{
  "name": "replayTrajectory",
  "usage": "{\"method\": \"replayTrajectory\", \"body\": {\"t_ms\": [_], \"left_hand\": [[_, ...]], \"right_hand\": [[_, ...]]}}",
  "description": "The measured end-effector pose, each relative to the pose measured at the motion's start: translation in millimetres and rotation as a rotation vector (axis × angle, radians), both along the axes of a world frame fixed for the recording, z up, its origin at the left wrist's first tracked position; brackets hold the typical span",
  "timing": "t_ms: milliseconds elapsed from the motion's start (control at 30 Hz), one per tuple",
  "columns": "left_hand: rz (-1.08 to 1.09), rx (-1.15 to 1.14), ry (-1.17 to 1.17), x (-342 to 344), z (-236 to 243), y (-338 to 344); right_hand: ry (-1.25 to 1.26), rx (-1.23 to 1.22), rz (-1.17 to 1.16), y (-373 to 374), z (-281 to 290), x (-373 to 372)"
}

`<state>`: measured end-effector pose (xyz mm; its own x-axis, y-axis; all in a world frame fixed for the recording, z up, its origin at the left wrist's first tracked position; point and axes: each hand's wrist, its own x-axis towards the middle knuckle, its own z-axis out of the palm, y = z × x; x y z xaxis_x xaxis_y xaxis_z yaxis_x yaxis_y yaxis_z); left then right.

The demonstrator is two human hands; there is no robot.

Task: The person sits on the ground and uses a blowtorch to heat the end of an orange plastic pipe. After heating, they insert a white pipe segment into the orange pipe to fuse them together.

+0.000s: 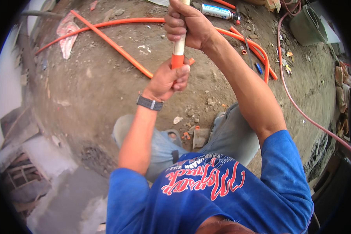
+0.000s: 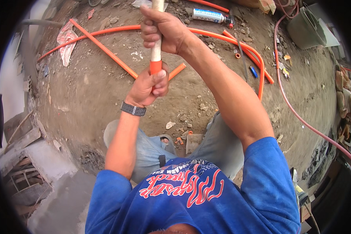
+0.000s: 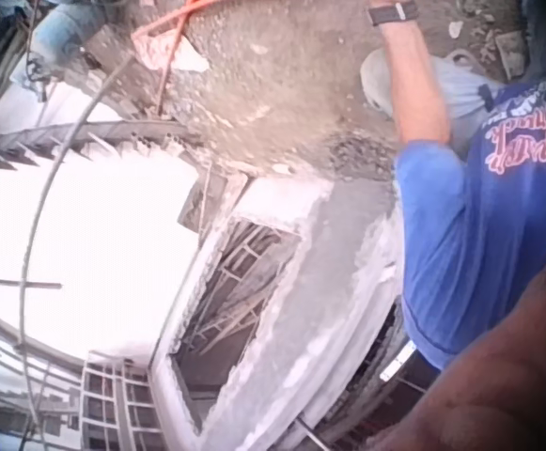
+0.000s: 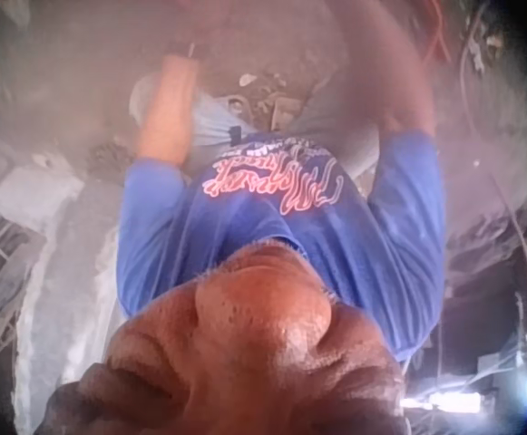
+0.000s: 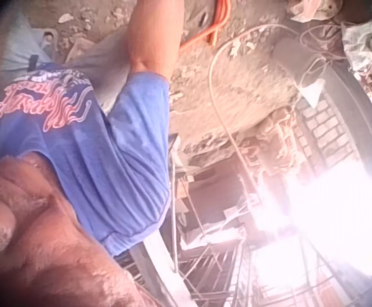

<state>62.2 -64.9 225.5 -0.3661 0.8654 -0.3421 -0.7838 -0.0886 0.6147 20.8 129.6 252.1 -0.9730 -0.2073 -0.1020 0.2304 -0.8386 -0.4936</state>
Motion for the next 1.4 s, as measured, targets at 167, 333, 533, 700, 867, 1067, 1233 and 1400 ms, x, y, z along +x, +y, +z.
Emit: {"method": "replayTrajectory", "body": {"t_ms": [167, 333, 533, 700, 867, 1067, 1233, 1400], "left_hand": [[0.382, -0.643, 1.074, 3.3, -27.2, 11.6], [0.297, -0.916, 1.26, 12.5, -15.5, 22.3], [0.325, -0.685, 1.0, 6.7, -13.2, 22.5], [0.175, -0.362, 0.448, -4.0, -23.1, 15.2], [0.119, -0.476, 0.695, -22.5, -14.0, 10.7], [0.163, -0.633, 1.071, -18.5, -24.4, 0.9], [0.184, -0.806, 1.185, -16.0, -18.4, 13.7], [0.202, -0.838, 1.165, -12.8, -18.4, 16.4]], "right_hand": [[-0.424, 0.21, -0.535, -11.5, -11.0, 0.1], [-0.447, 0.207, -0.534, -17.5, -16.0, 4.1], [-0.267, 0.114, -0.396, -6.4, -10.4, 5.1], [-0.244, 0.072, -0.3, 4.1, -22.4, -1.6], [-0.407, 0.039, -0.456, 14.5, -44.0, -15.9], [-0.566, 0.141, -0.644, 8.3, -39.6, -10.2], [-0.538, 0.198, -0.707, 3.1, -36.7, -7.8], [-0.554, 0.246, -0.673, -8.4, -27.2, -4.1]]}}
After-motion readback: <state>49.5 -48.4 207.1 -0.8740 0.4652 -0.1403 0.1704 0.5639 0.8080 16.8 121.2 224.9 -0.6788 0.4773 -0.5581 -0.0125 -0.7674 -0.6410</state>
